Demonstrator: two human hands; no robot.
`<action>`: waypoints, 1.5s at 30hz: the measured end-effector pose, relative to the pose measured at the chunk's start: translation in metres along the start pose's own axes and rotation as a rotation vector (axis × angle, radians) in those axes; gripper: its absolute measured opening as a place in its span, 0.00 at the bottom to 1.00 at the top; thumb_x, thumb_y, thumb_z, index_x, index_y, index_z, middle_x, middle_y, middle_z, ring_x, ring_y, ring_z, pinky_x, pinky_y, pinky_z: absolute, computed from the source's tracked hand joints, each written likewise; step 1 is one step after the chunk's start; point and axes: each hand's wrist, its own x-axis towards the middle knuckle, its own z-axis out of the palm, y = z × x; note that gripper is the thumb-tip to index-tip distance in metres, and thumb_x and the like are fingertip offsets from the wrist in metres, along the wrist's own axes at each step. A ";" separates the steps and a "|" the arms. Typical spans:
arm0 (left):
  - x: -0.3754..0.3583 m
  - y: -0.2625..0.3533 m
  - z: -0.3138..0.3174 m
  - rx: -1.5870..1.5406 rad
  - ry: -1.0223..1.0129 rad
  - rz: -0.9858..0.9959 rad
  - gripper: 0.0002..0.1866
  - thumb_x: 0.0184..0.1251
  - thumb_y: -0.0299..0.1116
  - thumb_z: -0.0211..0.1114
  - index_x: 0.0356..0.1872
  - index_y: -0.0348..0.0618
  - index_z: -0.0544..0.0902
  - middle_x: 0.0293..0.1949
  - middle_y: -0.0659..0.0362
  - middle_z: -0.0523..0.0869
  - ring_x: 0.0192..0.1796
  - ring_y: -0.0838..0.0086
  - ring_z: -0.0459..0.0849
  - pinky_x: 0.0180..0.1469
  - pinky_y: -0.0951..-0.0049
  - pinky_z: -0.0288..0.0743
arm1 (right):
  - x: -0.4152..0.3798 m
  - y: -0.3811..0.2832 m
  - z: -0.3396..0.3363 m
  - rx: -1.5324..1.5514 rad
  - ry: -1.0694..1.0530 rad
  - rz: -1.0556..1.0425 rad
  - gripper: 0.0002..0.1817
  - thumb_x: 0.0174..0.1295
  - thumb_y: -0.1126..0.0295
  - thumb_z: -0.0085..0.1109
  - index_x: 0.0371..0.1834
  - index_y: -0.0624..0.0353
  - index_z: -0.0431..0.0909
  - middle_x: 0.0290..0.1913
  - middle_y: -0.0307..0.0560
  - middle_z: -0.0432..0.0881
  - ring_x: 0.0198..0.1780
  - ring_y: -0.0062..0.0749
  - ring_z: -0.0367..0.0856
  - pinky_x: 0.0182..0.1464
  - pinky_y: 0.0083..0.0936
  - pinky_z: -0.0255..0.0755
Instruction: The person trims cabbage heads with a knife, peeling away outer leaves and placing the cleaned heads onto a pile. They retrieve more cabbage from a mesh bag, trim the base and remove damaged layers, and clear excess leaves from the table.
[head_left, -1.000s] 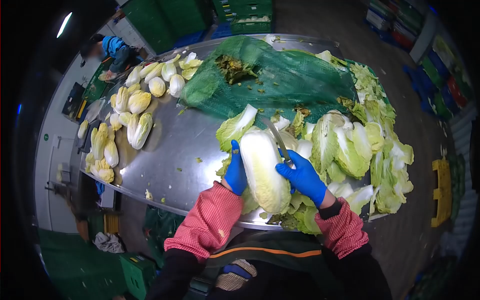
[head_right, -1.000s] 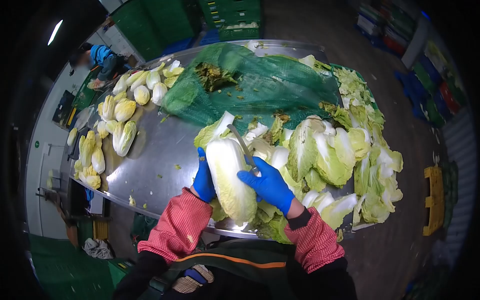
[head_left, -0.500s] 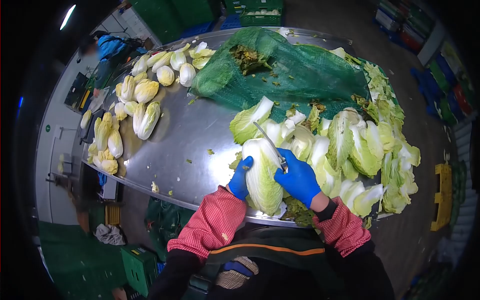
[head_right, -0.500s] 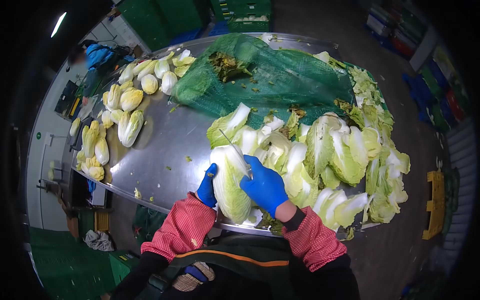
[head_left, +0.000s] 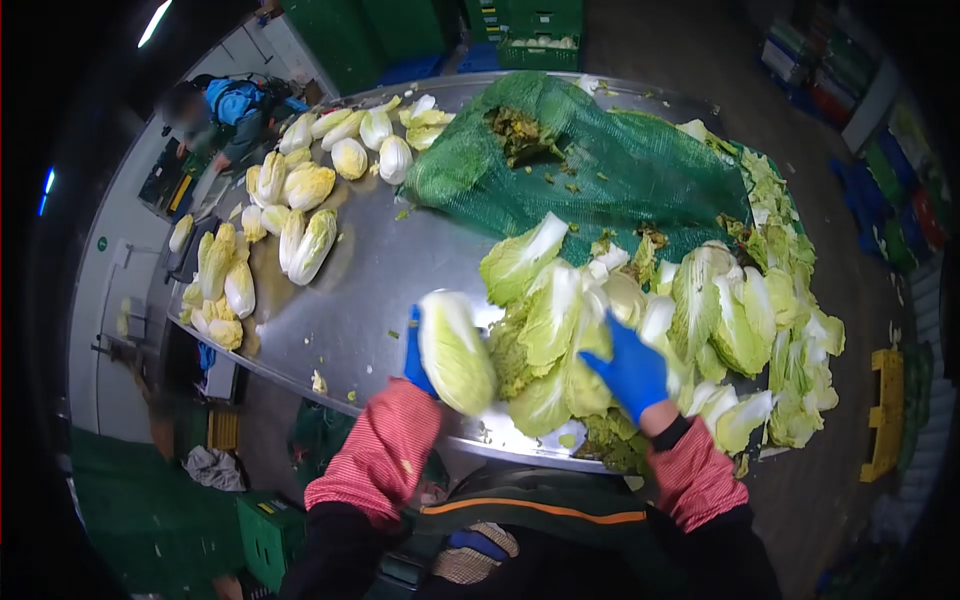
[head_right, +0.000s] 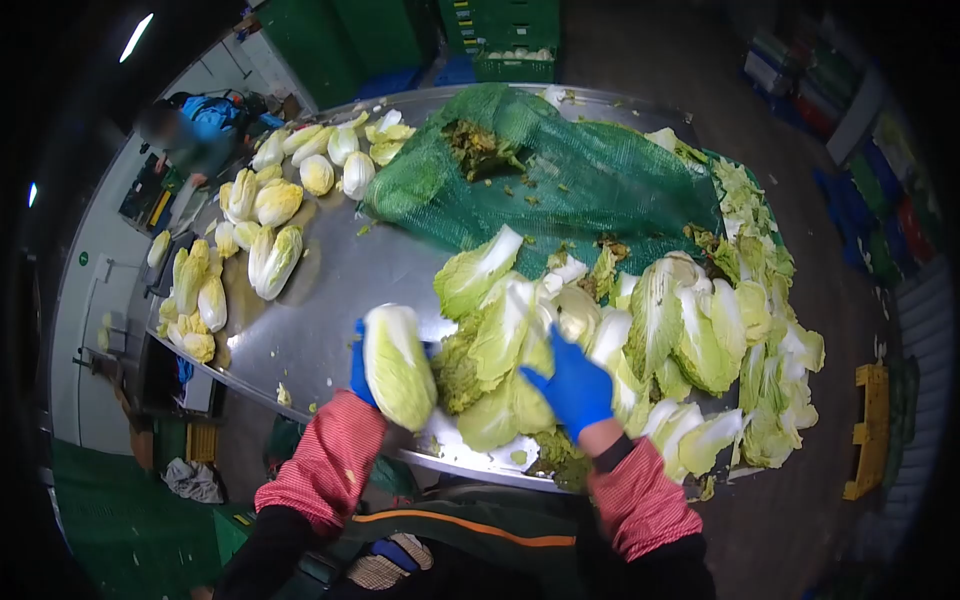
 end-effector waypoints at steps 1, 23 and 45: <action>0.018 0.018 -0.044 -0.015 -0.010 0.079 0.38 0.67 0.70 0.44 0.65 0.50 0.70 0.56 0.48 0.79 0.54 0.52 0.79 0.60 0.48 0.72 | -0.006 -0.008 0.008 -0.009 -0.122 0.008 0.43 0.55 0.43 0.65 0.70 0.52 0.65 0.54 0.57 0.80 0.46 0.50 0.83 0.46 0.39 0.77; 0.232 0.174 -0.070 0.570 0.688 0.252 0.50 0.52 0.74 0.61 0.67 0.45 0.66 0.56 0.50 0.77 0.52 0.62 0.79 0.48 0.56 0.75 | -0.033 0.118 0.001 -0.325 -0.354 0.227 0.50 0.49 0.52 0.70 0.76 0.44 0.54 0.47 0.55 0.79 0.43 0.49 0.83 0.39 0.44 0.76; 0.262 0.211 0.042 0.732 0.239 0.536 0.15 0.70 0.38 0.60 0.54 0.48 0.78 0.47 0.62 0.80 0.41 0.76 0.78 0.37 0.74 0.73 | -0.024 0.115 0.000 -0.313 -0.376 0.212 0.45 0.54 0.51 0.66 0.76 0.39 0.53 0.44 0.50 0.78 0.40 0.46 0.82 0.37 0.40 0.77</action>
